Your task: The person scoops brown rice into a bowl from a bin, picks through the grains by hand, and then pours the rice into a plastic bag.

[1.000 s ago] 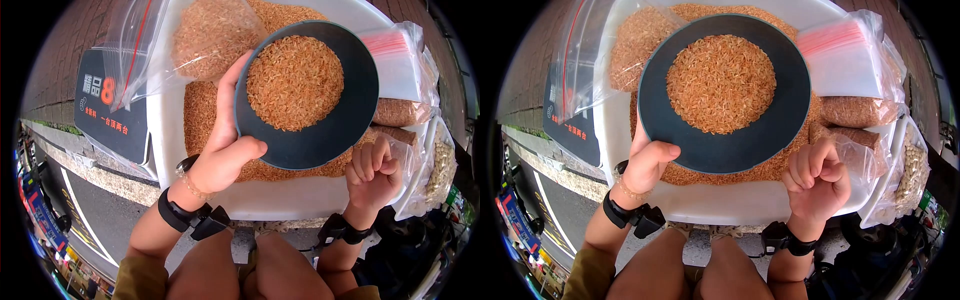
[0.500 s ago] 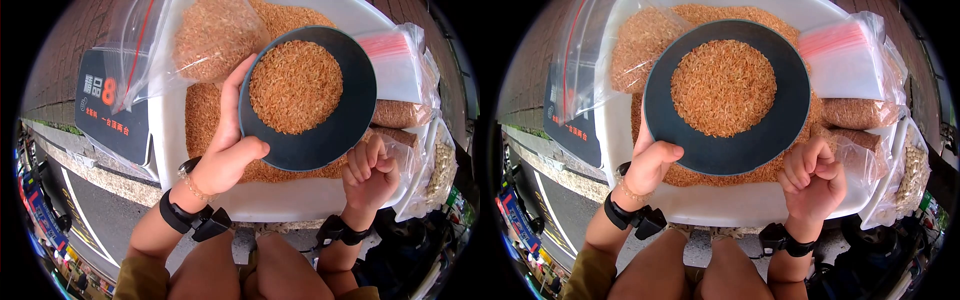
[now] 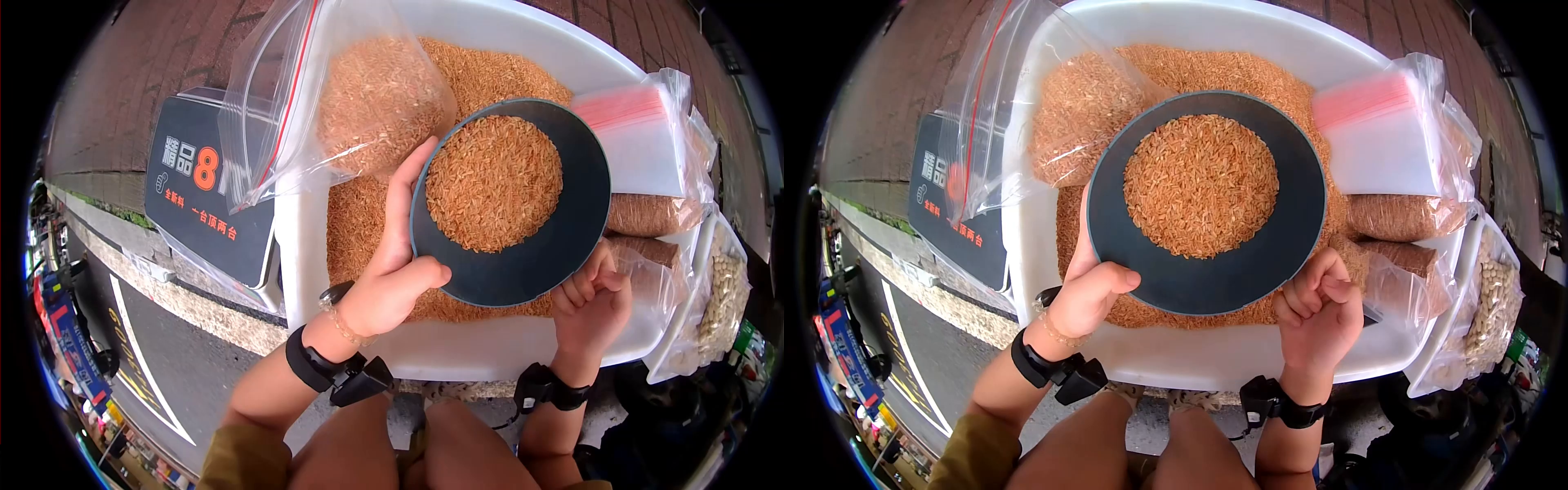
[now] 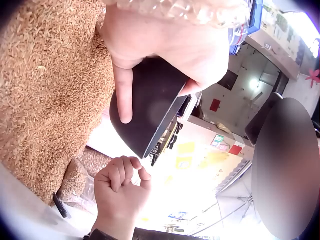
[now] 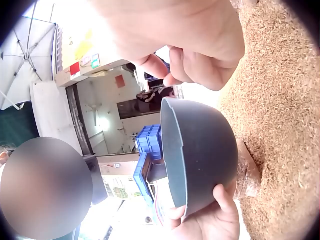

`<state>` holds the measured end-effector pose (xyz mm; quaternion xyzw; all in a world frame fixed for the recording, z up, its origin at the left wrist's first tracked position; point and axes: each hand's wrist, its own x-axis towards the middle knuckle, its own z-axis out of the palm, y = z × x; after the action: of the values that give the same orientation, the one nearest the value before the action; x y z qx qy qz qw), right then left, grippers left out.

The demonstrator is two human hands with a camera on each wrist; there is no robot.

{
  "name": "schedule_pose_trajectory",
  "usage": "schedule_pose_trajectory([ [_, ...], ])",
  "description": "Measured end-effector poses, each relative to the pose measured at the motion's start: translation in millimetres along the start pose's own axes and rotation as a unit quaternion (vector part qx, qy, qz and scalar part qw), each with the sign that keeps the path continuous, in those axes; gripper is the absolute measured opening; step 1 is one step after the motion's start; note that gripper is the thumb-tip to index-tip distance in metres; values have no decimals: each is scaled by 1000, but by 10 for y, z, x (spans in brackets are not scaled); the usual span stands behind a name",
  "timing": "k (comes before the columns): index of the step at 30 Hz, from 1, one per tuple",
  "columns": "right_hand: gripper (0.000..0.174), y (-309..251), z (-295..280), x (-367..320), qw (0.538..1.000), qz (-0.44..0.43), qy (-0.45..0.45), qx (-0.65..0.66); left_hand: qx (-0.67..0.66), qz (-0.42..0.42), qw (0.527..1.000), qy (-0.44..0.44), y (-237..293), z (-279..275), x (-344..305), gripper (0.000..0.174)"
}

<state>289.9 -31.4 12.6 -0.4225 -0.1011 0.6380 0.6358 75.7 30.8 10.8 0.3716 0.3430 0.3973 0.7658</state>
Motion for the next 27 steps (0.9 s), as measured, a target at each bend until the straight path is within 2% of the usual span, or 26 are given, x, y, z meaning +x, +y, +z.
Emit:
schedule_pose_trajectory([
  [4, 18, 119, 168, -4, 997, -55, 19, 57, -8, -11, 1000, 0, 2, 4, 10, 88],
  [5, 25, 169, 314, -7, 990, -87, 80, -73, -16, -22, 1000, -2, -4, 5, 18, 87],
  [6, 38, 197, 409, 4, 962, -118, 140, -202, -15, -20, 1000, -4, -23, 1, 32, 87],
  [7, 56, 298, 338, 69, 951, -156, 123, -236, -63, -82, 995, 13, -53, -7, 51, 85],
  [8, 56, 294, 311, 50, 947, -118, 115, -277, -110, -143, 983, 29, -73, -9, 70, 83],
  [9, 55, 283, 279, 29, 939, -80, 107, -317, -109, -142, 984, 26, -78, 7, 80, 83],
  [10, 55, 311, 217, 84, 932, -100, 64, -344, -104, -147, 983, 34, -80, 31, 74, 80],
  [11, 55, 292, 230, 53, 932, -103, 65, -342, -98, -151, 983, 43, -94, 50, 61, 77],
  [12, 55, 248, 348, 15, 904, -198, 76, -372, 20, -45, 998, 37, -185, 41, 36, 73],
  [13, 55, 205, 445, -22, 866, -291, 88, -398, 24, -42, 998, 33, -188, 30, 42, 73],
  [14, 55, 170, 495, -70, 840, -337, 87, -417, 26, -57, 997, 39, -182, 24, 18, 72],
  [16, 55, 140, 518, -55, 850, -303, 90, -422, -16, -100, 994, 33, -161, 3, 12, 69],
  [17, 55, 122, 530, -9, 858, -273, 87, -426, -13, -95, 995, 30, -155, -19, 18, 69],
  [18, 55, 165, 467, 57, 884, -274, 75, -372, 36, -80, 996, 18, -155, -48, 15, 76],
  [19, 55, 195, 431, 97, 884, -275, 75, -370, 83, -68, 994, 8, -147, -62, 10, 85],
  [21, 56, 261, 353, 114, 929, -228, 77, -281, 81, -62, 995, 13, -117, -39, 8, 86],
  [23, 57, 285, 308, 111, 942, -212, 84, -247, 19, -25, 1000, -2, -90, -19, 46, 88],
  [24, 58, 282, 298, 116, 943, -218, 77, -239, 19, -26, 999, -3, -126, -30, 31, 88],
  [26, 58, 268, 285, 127, 944, -225, 71, -230, 5, -23, 998, 66, -231, -79, -28, 75],
  [27, 59, 260, 288, 136, 947, -223, 61, -223, 6, -23, 998, 65, -250, -95, -35, 75],
])
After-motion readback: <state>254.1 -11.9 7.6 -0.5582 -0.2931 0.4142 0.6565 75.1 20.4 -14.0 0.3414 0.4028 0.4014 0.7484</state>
